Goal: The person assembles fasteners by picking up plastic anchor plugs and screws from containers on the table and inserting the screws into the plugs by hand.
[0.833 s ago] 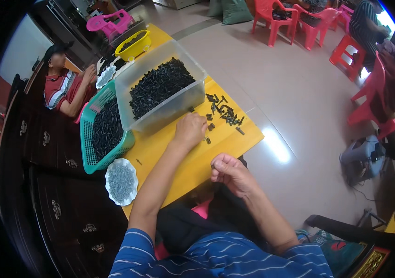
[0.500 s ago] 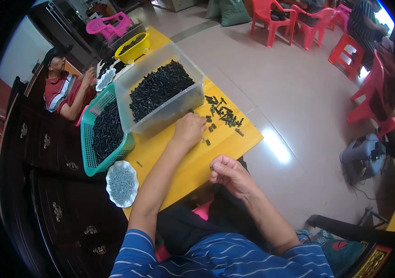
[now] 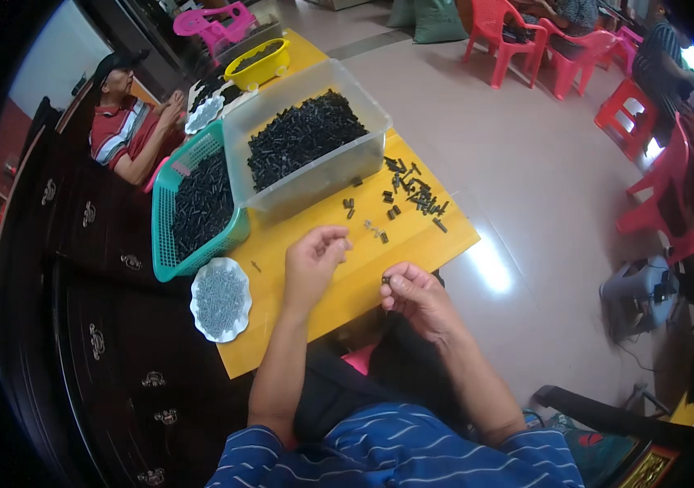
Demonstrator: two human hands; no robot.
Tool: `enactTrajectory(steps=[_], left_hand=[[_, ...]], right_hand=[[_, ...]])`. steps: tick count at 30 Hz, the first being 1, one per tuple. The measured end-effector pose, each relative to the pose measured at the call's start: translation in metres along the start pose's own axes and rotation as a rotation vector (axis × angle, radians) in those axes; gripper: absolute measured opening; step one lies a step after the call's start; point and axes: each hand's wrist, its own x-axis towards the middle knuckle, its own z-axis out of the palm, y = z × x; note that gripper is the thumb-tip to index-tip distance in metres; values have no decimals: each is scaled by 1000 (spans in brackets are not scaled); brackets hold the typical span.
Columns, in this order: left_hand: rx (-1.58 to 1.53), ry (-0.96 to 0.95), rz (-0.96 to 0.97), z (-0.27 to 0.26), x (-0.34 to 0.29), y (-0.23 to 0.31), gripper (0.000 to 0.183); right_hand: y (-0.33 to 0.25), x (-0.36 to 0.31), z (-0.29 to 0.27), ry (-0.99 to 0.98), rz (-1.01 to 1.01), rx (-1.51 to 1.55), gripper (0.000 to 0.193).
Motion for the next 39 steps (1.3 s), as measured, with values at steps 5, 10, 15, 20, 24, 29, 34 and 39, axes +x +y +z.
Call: enactTrajectory(steps=[5, 10, 15, 20, 24, 29, 34, 39], left_hand=[[-197, -48, -54, -3, -35, 2, 14], [-217, -86, -37, 1, -47, 12, 14], [-21, -123, 36, 1, -51, 17, 13], [158, -142, 144, 3, -52, 25, 10], [191, -139, 151, 5, -52, 28, 10], [317, -160, 292, 9, -50, 38, 9], [312, -120, 298, 11, -53, 32, 10], [72, -155, -47, 9, -56, 30, 10]], right_hand=[[6, 2, -1, 0, -24, -50, 15], [10, 3, 0, 4, -29, -139, 15], [13, 4, 0, -1, -61, -194, 13], [12, 3, 1, -23, -103, -245, 13], [13, 3, 1, -16, -131, -265, 13], [16, 2, 2, -8, -167, -198, 10], [22, 3, 2, 22, -80, -59, 9], [31, 3, 8, 44, -293, -294, 8]])
